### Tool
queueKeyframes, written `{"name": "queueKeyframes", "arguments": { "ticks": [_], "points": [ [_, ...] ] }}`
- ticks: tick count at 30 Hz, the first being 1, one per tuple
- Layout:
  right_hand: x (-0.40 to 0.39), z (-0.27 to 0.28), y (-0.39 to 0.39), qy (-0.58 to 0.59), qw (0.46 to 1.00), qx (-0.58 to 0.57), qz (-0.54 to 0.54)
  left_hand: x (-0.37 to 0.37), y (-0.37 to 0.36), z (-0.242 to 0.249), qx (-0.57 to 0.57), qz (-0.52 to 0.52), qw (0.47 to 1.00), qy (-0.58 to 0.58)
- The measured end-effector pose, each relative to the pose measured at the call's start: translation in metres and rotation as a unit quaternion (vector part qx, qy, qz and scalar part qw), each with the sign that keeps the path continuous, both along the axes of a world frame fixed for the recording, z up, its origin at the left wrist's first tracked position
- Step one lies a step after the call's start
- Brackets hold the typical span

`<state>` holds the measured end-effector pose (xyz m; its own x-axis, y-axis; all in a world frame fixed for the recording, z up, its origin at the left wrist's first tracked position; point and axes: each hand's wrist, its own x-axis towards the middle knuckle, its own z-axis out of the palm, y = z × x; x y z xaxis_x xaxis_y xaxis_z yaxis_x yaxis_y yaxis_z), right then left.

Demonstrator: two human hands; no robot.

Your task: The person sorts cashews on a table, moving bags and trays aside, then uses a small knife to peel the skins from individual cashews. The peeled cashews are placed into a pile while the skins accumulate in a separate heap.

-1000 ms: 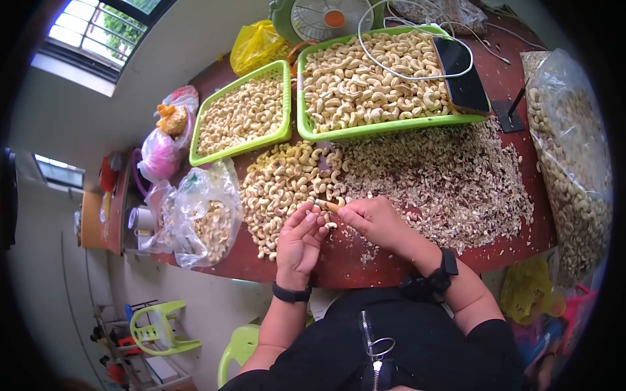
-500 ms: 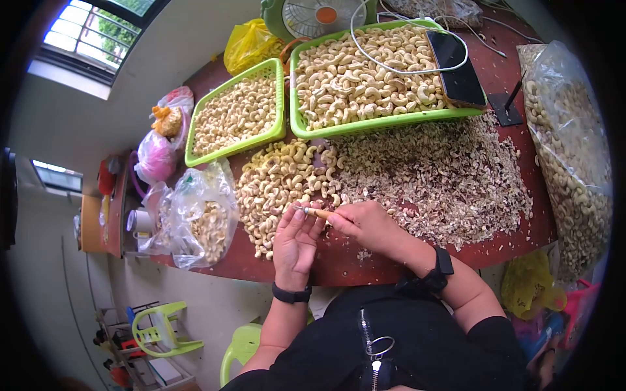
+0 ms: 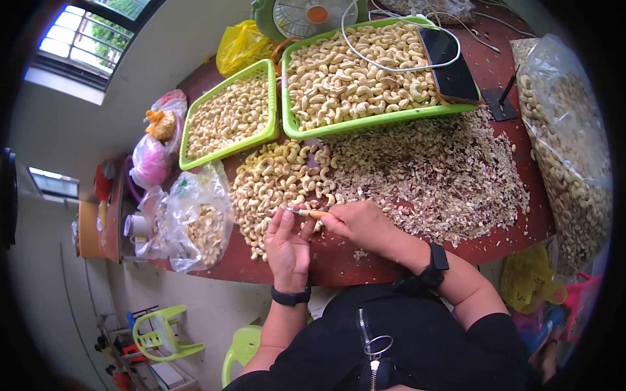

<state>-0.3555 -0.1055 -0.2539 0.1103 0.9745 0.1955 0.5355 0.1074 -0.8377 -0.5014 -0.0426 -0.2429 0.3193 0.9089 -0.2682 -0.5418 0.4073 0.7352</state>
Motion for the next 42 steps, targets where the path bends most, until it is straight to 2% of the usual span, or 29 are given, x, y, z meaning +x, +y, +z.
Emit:
{"name": "queueKeyframes", "arguments": {
  "ticks": [13,22,27,31,33,37,40,42],
  "points": [
    [-0.008,-0.018,0.003,-0.077,0.996,0.045,-0.028,0.001,-0.003,-0.004,0.005,0.05,0.998,0.032],
    [-0.006,-0.019,0.003,-0.074,0.995,0.055,-0.029,0.006,-0.003,-0.006,0.003,0.071,0.997,0.035],
    [-0.007,-0.023,0.004,-0.077,0.994,0.064,-0.03,0.012,-0.008,-0.004,0.06,0.107,0.99,0.072],
    [-0.006,-0.023,0.003,-0.072,0.995,0.065,-0.029,0.012,-0.007,-0.001,0.064,0.105,0.99,0.068],
    [-0.006,-0.024,0.003,-0.072,0.995,0.067,-0.031,0.006,-0.001,-0.002,0.011,0.057,0.997,0.043],
    [-0.006,-0.022,0.002,-0.077,0.995,0.065,-0.028,0.003,0.003,0.0,-0.009,0.038,0.999,0.022],
    [-0.006,-0.021,0.002,-0.07,0.995,0.074,-0.025,0.005,0.0,0.001,0.016,0.034,0.998,0.049],
    [-0.007,-0.022,0.002,-0.061,0.995,0.068,-0.033,0.011,-0.005,0.001,0.081,0.081,0.991,0.072]
  ]
}}
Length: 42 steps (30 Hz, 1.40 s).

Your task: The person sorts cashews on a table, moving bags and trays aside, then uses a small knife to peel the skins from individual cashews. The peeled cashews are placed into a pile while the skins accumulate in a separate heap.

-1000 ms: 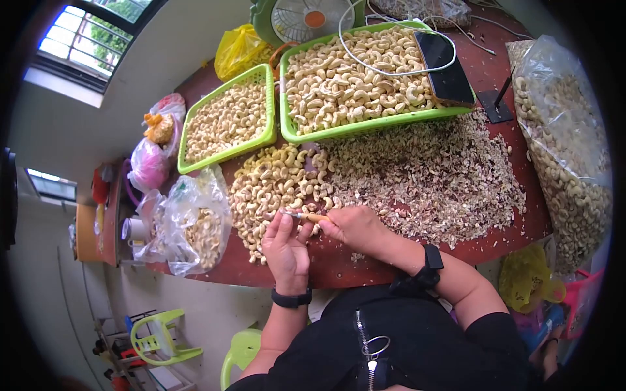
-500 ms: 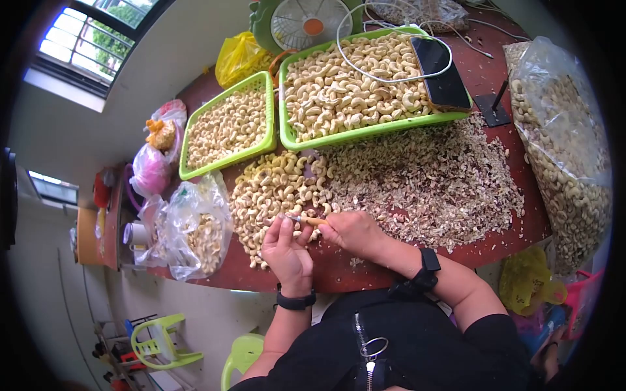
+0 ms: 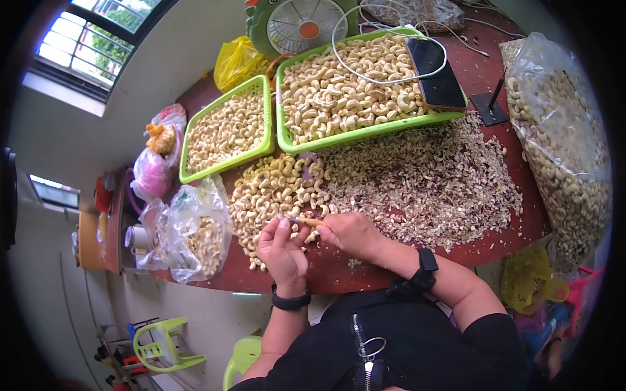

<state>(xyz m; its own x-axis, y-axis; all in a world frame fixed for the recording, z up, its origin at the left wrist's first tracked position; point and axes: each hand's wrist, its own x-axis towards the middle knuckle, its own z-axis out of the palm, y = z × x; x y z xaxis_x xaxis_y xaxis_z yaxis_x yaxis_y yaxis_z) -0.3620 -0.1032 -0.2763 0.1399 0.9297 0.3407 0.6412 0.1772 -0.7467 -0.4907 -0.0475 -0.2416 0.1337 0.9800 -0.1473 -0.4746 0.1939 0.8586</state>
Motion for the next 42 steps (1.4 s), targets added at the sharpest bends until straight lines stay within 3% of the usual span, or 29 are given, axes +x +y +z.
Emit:
{"name": "queueKeyframes", "arguments": {
  "ticks": [3,9,16,29,35,37,42],
  "points": [
    [0.001,-0.002,0.0,0.012,1.0,-0.006,-0.008,-0.001,0.001,-0.006,-0.048,-0.027,0.996,-0.07],
    [0.003,0.0,-0.002,0.027,0.999,-0.021,0.013,-0.011,0.012,-0.007,-0.102,-0.103,0.988,-0.054],
    [0.004,0.005,-0.004,0.044,0.997,-0.05,0.043,-0.021,0.019,-0.005,-0.092,-0.185,0.977,-0.055],
    [0.003,0.007,-0.005,0.037,0.997,-0.041,0.048,-0.025,0.016,-0.008,-0.054,-0.199,0.977,-0.051],
    [0.002,0.004,-0.005,0.017,0.998,-0.039,0.045,-0.019,0.006,-0.005,-0.019,-0.162,0.987,-0.001],
    [0.001,0.003,-0.004,0.017,0.999,-0.03,0.027,-0.014,0.0,-0.006,-0.023,-0.1,0.995,0.002],
    [0.001,0.002,-0.003,0.025,0.999,-0.037,0.024,-0.013,0.001,-0.008,-0.037,-0.094,0.995,-0.009]
  ]
}}
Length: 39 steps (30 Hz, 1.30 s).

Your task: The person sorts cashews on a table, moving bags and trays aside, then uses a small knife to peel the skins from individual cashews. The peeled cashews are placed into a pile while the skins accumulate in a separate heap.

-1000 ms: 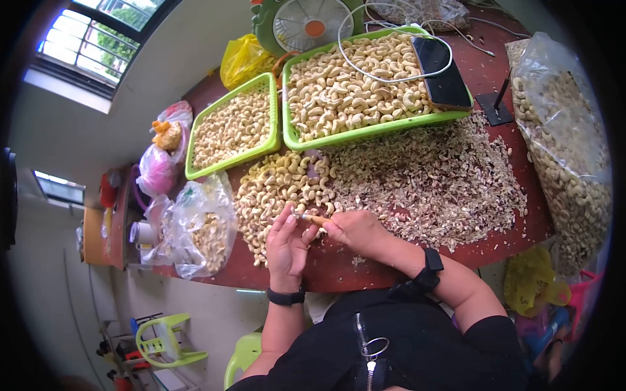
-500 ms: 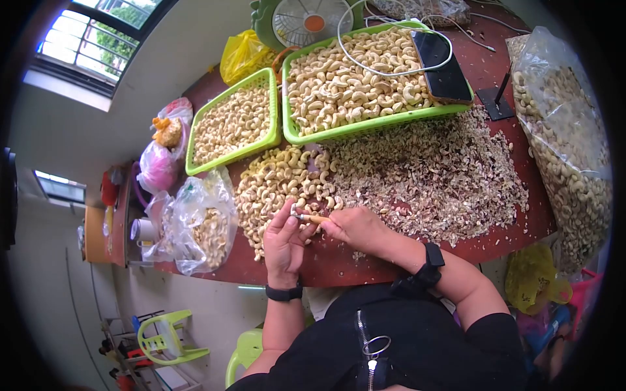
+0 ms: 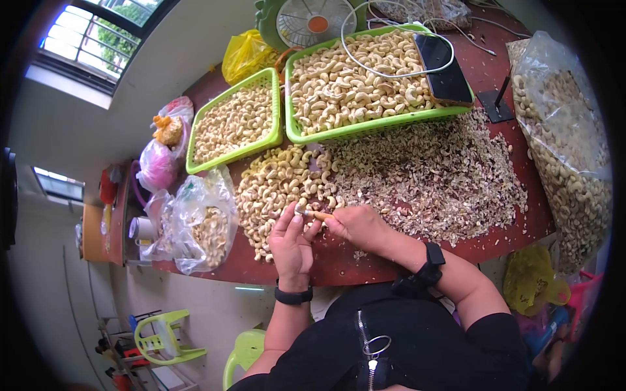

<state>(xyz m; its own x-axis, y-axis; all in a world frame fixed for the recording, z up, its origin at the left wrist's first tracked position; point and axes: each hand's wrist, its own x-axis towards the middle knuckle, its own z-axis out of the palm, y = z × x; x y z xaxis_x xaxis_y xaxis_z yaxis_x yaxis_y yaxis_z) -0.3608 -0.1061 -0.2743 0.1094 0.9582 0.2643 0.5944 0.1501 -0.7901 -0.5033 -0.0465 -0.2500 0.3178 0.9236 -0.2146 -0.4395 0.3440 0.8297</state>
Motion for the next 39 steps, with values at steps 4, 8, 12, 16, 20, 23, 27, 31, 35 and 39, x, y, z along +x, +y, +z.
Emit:
{"name": "queueKeyframes", "arguments": {
  "ticks": [4,8,12,16,20,23,27,31,35,39],
  "points": [
    [-0.0001,-0.0014,0.0003,-0.011,1.0,-0.004,0.008,-0.005,0.0058,-0.0014,-0.052,-0.034,0.998,-0.021],
    [-0.0001,-0.0004,-0.0001,-0.007,1.0,-0.007,0.015,-0.0106,0.0115,-0.0011,-0.079,-0.062,0.993,-0.056],
    [-0.0008,-0.0031,0.0004,-0.014,1.0,0.0,0.012,-0.0104,0.0092,0.0021,-0.082,-0.063,0.993,-0.051],
    [-0.0009,-0.0021,-0.0003,-0.016,1.0,0.007,0.003,-0.0079,0.0037,-0.0004,-0.084,-0.024,0.995,-0.041],
    [-0.0011,-0.0007,-0.0003,-0.02,1.0,0.008,-0.001,-0.0047,0.0023,0.002,-0.077,-0.015,0.996,-0.04],
    [-0.0011,-0.0017,0.0001,-0.012,1.0,0.009,-0.003,-0.0035,0.0028,0.0036,-0.081,-0.019,0.995,-0.05],
    [-0.0012,-0.0041,0.0005,-0.024,0.999,0.024,-0.007,-0.005,0.0046,0.0016,-0.109,-0.017,0.993,-0.052],
    [-0.0016,-0.0021,-0.0009,-0.025,0.999,0.033,-0.016,-0.0052,0.0042,-0.0006,-0.111,-0.014,0.992,-0.052],
    [-0.0012,-0.0068,0.0,-0.023,0.999,0.031,-0.018,-0.0039,0.005,0.0016,-0.113,-0.018,0.992,-0.052],
    [-0.0012,-0.008,0.0004,-0.02,0.999,0.029,-0.014,-0.0028,0.0046,0.0078,-0.128,-0.026,0.989,-0.067]
  ]
}}
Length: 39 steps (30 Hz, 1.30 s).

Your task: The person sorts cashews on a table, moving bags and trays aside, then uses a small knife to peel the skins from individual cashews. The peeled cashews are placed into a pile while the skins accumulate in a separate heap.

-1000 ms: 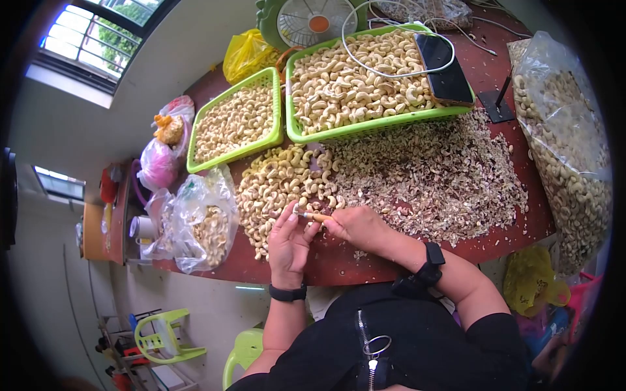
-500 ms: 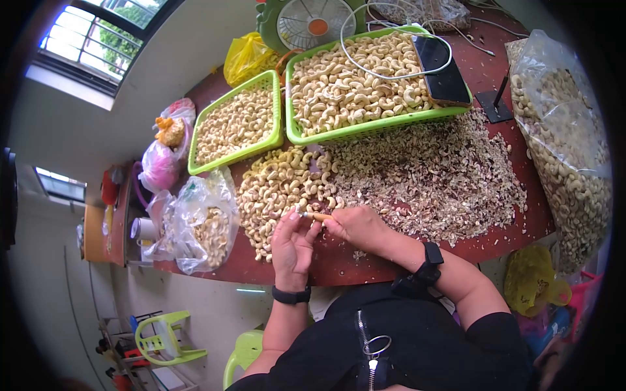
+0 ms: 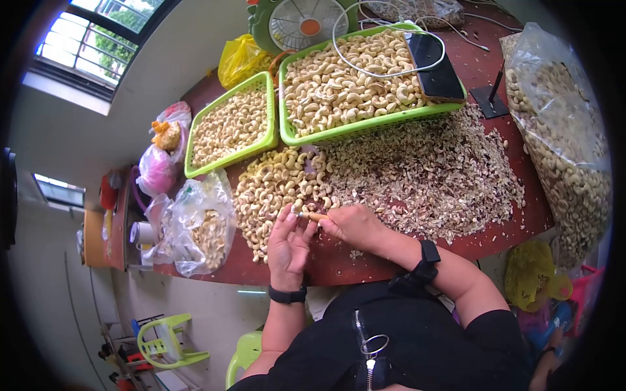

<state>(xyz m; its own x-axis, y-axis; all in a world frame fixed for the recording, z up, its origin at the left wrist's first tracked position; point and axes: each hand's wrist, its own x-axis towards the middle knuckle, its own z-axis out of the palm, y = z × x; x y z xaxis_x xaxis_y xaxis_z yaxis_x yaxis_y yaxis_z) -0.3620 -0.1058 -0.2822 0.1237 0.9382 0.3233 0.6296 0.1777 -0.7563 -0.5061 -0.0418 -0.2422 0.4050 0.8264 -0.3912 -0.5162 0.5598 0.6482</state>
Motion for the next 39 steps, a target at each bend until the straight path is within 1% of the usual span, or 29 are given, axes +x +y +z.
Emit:
{"name": "queueKeyframes", "arguments": {
  "ticks": [2,4,5,7,10,16,20,29,32,34,38,39],
  "points": [
    [0.0,0.002,-0.001,0.002,1.0,-0.004,0.002,-0.001,0.0,0.0,0.004,-0.006,1.0,-0.009],
    [0.001,0.005,-0.001,0.003,1.0,-0.006,0.007,-0.003,-0.001,-0.003,0.057,-0.026,0.998,0.001],
    [0.001,0.006,-0.002,0.004,1.0,-0.006,0.007,-0.005,-0.002,-0.004,0.057,-0.026,0.998,0.001],
    [0.001,0.006,-0.002,-0.005,1.0,-0.006,0.008,-0.006,-0.001,-0.006,0.091,-0.037,0.995,-0.003],
    [0.001,0.008,-0.002,-0.002,1.0,0.007,0.014,-0.009,0.0,-0.006,0.098,-0.046,0.994,-0.018],
    [0.001,0.008,-0.003,-0.005,1.0,0.004,0.022,-0.01,0.003,-0.005,0.074,-0.055,0.995,-0.038],
    [0.001,0.008,-0.003,-0.01,1.0,0.0,0.022,-0.011,0.001,-0.003,0.07,-0.057,0.995,-0.031],
    [0.001,0.007,-0.002,-0.015,1.0,0.006,0.01,-0.006,-0.005,-0.011,0.096,-0.006,0.995,0.012],
    [0.001,0.005,-0.001,-0.015,1.0,0.003,0.01,-0.005,-0.003,-0.011,0.064,0.004,0.998,0.014],
    [0.0,0.005,-0.002,-0.023,1.0,0.001,0.011,-0.006,-0.002,-0.01,0.043,-0.002,0.999,-0.006],
    [0.0,0.005,-0.002,-0.024,1.0,-0.002,0.015,-0.007,-0.003,-0.008,0.043,-0.007,0.999,-0.004],
    [0.0,0.006,-0.002,-0.024,1.0,-0.001,0.012,-0.006,-0.005,-0.008,0.044,0.01,0.999,0.007]
  ]
}}
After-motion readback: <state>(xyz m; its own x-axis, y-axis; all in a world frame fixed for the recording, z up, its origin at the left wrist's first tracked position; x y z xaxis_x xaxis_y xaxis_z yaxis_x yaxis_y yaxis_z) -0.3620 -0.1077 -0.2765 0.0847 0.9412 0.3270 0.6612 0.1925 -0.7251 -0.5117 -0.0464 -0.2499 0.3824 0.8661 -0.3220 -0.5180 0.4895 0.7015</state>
